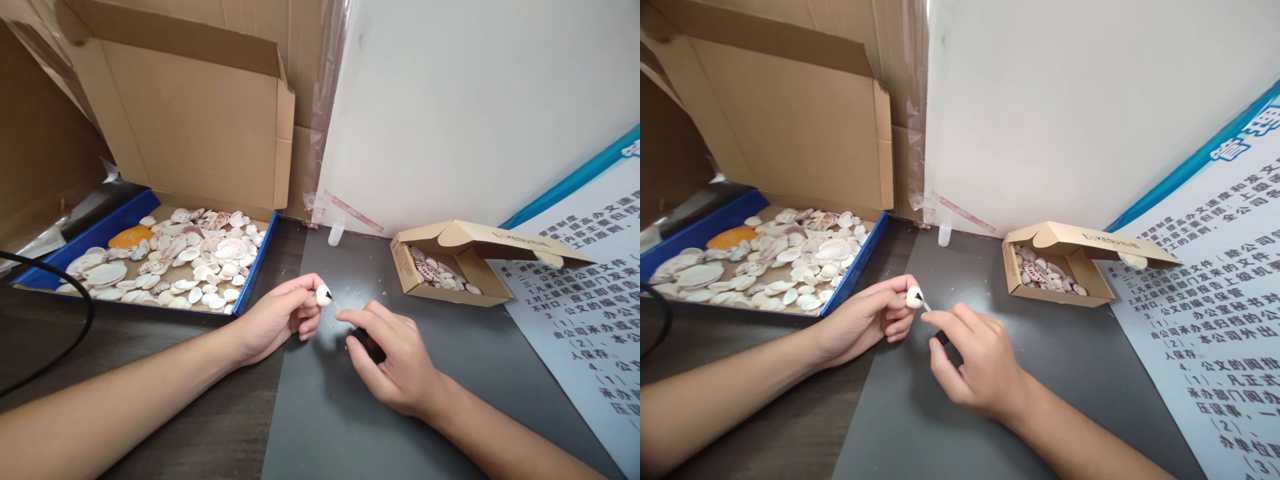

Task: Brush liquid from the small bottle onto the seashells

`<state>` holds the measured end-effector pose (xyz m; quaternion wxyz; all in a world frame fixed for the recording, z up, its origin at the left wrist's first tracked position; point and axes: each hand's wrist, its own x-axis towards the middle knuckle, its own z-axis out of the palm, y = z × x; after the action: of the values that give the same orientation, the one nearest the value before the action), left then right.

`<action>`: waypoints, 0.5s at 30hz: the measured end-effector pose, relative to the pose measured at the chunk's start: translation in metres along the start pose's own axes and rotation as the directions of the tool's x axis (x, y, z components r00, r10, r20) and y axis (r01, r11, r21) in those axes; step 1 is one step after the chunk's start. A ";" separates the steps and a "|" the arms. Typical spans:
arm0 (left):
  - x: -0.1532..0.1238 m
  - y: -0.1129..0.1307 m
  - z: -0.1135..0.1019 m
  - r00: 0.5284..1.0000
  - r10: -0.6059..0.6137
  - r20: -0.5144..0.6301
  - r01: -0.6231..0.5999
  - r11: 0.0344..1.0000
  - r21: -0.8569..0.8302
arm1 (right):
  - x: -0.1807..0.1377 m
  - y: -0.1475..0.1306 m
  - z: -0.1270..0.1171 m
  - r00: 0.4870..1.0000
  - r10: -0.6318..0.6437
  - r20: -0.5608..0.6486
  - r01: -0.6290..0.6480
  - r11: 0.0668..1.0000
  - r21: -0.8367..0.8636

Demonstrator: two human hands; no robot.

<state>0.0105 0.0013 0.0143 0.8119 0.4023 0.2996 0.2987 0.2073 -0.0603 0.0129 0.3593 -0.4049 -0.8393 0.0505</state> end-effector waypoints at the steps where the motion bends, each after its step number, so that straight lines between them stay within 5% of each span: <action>1: 0.000 0.000 0.000 1.000 0.000 0.001 0.000 1.000 0.001 | 0.000 0.000 0.000 1.000 0.024 -0.008 -0.024 1.000 -0.011; 15: 0.000 -0.001 0.000 1.000 -0.004 -0.013 0.004 1.000 -0.008 | 0.000 -0.002 -0.002 0.998 -0.053 -0.029 0.053 0.998 0.027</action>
<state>0.0112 0.0006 0.0135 0.8121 0.3965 0.3045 0.3009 0.2068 -0.0621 0.0148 0.3777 -0.3782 -0.8439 0.0467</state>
